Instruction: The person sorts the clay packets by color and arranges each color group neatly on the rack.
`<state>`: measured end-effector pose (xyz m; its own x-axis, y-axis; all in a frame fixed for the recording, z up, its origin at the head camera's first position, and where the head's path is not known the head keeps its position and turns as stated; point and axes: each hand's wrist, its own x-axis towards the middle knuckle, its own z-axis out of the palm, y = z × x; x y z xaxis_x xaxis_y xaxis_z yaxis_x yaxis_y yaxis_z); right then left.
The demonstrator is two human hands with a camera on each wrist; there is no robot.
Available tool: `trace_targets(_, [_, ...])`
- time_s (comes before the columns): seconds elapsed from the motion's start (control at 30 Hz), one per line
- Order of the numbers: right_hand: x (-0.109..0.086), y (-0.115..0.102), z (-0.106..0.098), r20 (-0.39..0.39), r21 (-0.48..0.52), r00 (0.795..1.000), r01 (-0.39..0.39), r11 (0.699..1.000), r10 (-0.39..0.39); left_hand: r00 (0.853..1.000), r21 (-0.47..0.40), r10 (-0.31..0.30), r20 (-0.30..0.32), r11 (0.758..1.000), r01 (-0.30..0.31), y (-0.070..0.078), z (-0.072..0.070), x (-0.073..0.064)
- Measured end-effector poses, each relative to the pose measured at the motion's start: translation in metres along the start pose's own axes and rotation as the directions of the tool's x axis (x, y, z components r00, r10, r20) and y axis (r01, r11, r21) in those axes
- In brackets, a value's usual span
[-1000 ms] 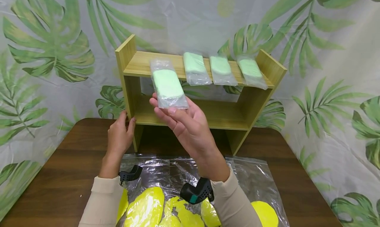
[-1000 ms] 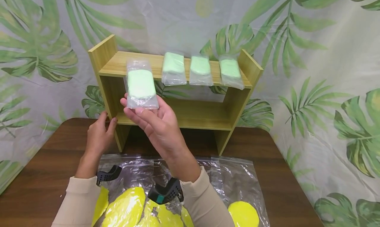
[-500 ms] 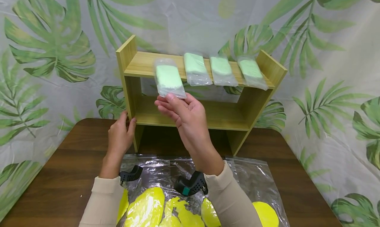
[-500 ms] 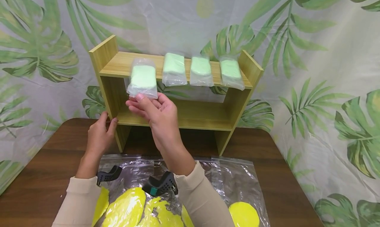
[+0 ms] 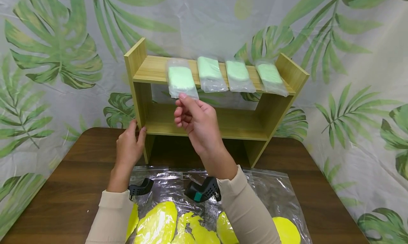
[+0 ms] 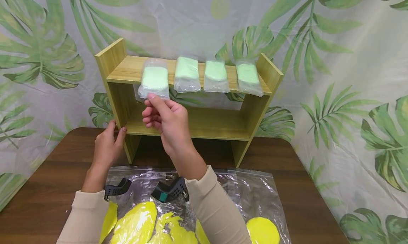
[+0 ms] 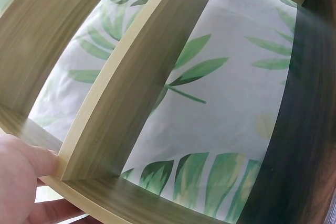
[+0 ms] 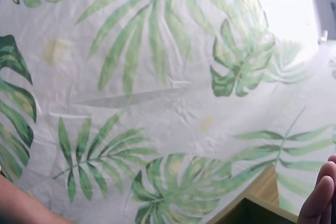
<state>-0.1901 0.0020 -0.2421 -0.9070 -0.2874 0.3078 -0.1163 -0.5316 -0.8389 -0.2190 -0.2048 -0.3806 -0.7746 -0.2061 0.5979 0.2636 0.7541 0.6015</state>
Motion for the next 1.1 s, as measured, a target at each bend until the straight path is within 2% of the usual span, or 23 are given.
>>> trace_targets(0.37, [0.008,-0.003,-0.002,0.078,0.142,0.993,-0.104,0.984,0.093,1.000,-0.012,-0.009,0.002,1.000,0.009,0.002,0.000,-0.002])
trace_targets(0.63, [0.016,0.000,-0.005,0.149,0.316,0.978,-0.187,0.930,0.146,1.000,-0.009,-0.019,0.018,1.000,0.019,0.000,0.000,-0.002])
trace_targets(0.73, [0.017,0.001,-0.007,0.189,0.318,0.970,-0.206,0.925,0.151,1.000,-0.006,-0.019,0.019,1.000,0.019,-0.001,0.001,-0.002])
trace_targets(0.93, [0.016,0.004,-0.010,0.300,0.273,0.942,-0.236,0.933,0.150,1.000,-0.006,-0.025,0.019,1.000,0.025,-0.001,0.001,-0.002])
trace_targets(1.1, [0.013,0.005,-0.013,0.331,0.238,0.934,-0.218,0.947,0.132,0.999,-0.007,-0.031,0.017,0.999,0.031,-0.001,0.001,-0.001])
